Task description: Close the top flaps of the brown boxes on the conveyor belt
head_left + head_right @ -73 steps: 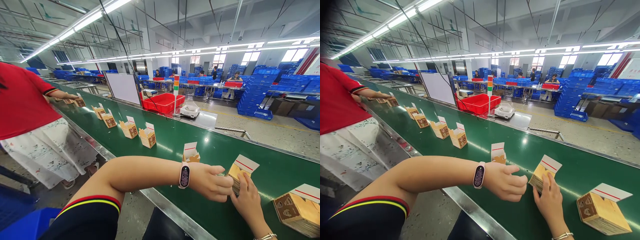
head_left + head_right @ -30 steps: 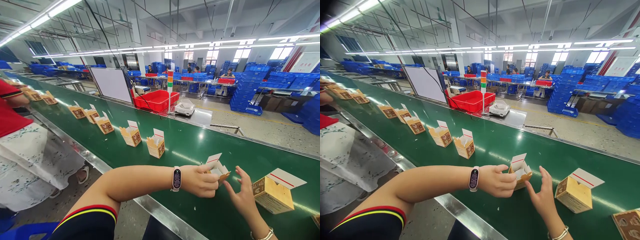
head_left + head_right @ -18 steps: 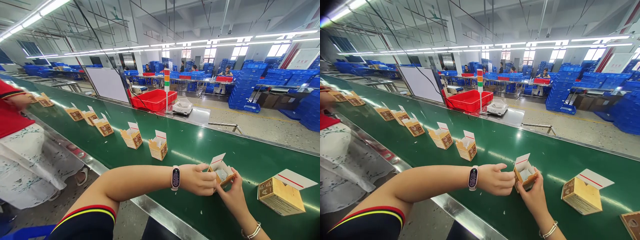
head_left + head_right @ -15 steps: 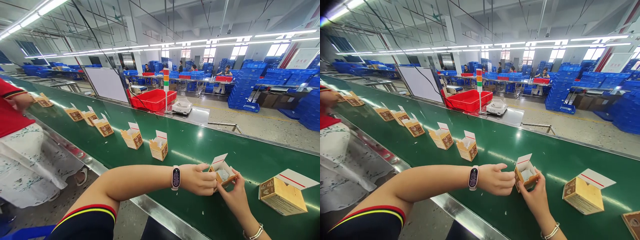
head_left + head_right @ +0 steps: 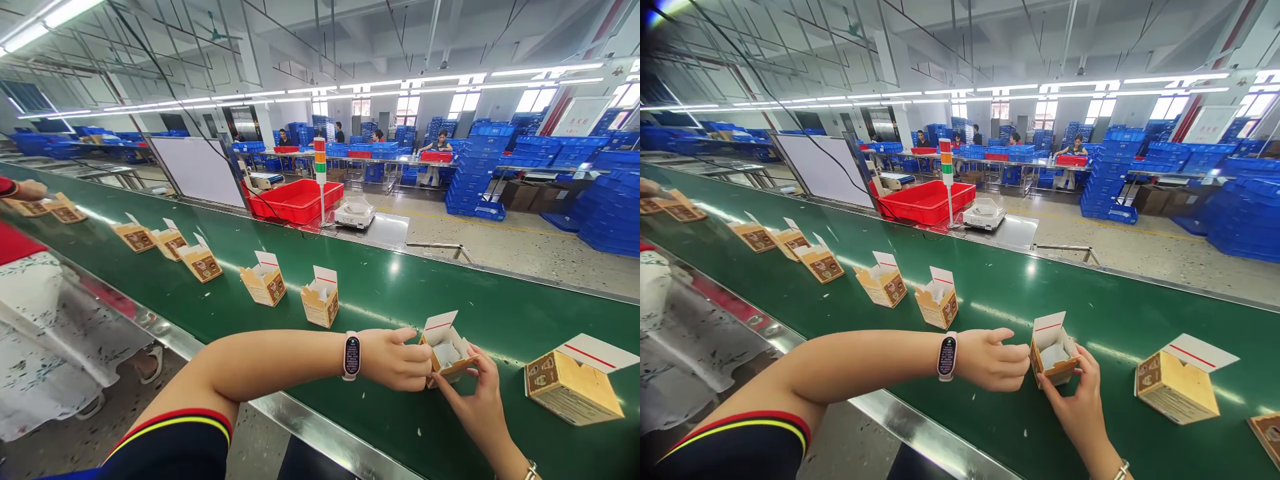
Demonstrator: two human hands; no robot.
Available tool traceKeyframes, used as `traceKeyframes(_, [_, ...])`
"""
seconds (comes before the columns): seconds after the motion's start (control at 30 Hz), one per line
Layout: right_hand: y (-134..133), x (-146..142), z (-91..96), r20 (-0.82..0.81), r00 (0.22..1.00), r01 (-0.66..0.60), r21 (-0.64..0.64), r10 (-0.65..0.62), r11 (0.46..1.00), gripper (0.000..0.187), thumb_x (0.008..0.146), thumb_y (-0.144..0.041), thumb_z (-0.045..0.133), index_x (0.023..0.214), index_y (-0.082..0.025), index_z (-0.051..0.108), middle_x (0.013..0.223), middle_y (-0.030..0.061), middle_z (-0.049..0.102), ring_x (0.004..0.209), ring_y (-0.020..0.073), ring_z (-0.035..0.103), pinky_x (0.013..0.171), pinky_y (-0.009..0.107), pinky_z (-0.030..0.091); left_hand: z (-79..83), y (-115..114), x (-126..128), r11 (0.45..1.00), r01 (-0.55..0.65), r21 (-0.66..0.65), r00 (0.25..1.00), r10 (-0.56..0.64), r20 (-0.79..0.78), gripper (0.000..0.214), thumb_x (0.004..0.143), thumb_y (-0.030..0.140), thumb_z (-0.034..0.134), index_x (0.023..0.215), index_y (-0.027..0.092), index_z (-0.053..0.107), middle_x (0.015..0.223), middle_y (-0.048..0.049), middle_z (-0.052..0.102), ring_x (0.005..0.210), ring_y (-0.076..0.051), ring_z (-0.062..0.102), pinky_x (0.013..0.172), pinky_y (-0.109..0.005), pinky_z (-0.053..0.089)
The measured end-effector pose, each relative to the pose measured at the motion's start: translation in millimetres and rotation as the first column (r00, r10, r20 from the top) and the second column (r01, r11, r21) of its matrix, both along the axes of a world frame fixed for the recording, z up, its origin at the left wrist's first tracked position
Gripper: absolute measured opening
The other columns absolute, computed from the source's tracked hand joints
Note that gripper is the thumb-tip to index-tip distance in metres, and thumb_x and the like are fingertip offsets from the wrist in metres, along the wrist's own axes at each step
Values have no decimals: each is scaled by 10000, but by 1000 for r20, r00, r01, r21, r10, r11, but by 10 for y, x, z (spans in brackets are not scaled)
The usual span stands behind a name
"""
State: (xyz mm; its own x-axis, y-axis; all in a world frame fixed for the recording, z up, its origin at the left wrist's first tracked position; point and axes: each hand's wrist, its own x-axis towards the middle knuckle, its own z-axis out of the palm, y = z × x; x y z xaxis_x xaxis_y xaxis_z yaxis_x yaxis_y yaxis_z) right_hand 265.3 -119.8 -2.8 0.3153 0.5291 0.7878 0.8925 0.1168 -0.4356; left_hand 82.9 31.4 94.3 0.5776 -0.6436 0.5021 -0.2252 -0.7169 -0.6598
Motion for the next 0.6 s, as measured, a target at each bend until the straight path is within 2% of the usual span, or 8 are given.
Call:
traceKeyframes(0.2, [-73, -30, 92, 133, 991, -5, 30, 1, 1000, 548, 810, -404, 685, 1252, -224, 415, 1181, 136, 535, 1034, 284, 583, 751, 431, 543, 18, 0, 21, 1000, 1, -3, 999, -1, -48, 160, 870, 176, 535, 726, 229, 580, 865, 31, 662, 968, -155, 522, 880, -389, 271])
traceKeyframes(0.3, [-124, -54, 99, 179, 984, 3, 22, -7, 1000, 514, 822, -386, 676, 1241, -232, 421, 1180, 134, 542, 1021, 286, 596, 787, 459, 539, -30, -21, 22, 1000, -6, -25, 999, 5, -40, 181, 880, 162, 507, 739, 232, 597, 860, 36, 666, 932, -140, 523, 880, -383, 271])
traceKeyframes(0.37, [-168, -61, 74, 210, 977, 19, 12, -21, 1000, 503, 826, -374, 675, 1236, -231, 421, 1187, 142, 543, 1027, 295, 596, 795, 478, 542, -141, -66, 18, 994, -72, -79, 997, 69, -43, 173, 886, 160, 486, 873, 244, 637, 964, 25, 681, 957, -135, 525, 890, -378, 271])
traceKeyframes(0.47, [-241, -64, 38, 227, 972, 56, 5, -56, 998, 494, 822, -364, 680, 1224, -239, 421, 1192, 140, 543, 1042, 302, 595, 795, 495, 548, -428, -188, 44, 956, -211, -205, 975, 193, -107, 305, 887, 213, 450, 1155, 206, 595, 1271, -46, 611, 1152, -170, 482, 905, -377, 284])
traceKeyframes(0.53, [-293, -59, 37, 217, 972, 92, 16, -94, 996, 471, 819, -362, 680, 1203, -247, 432, 1189, 134, 546, 1039, 300, 599, 786, 492, 552, -644, -292, 113, 925, -278, -261, 954, 233, -190, 401, 877, 286, 443, 1239, 147, 544, 1402, -102, 511, 1278, -205, 401, 895, -379, 307])
traceKeyframes(0.6, [-350, -40, 52, 199, 972, 124, 27, -126, 992, 439, 818, -352, 678, 1177, -247, 449, 1184, 132, 552, 1030, 298, 604, 782, 486, 553, -820, -397, 226, 893, -324, -312, 935, 253, -248, 502, 858, 378, 460, 1268, 93, 514, 1433, -166, 463, 1333, -238, 354, 873, -383, 332])
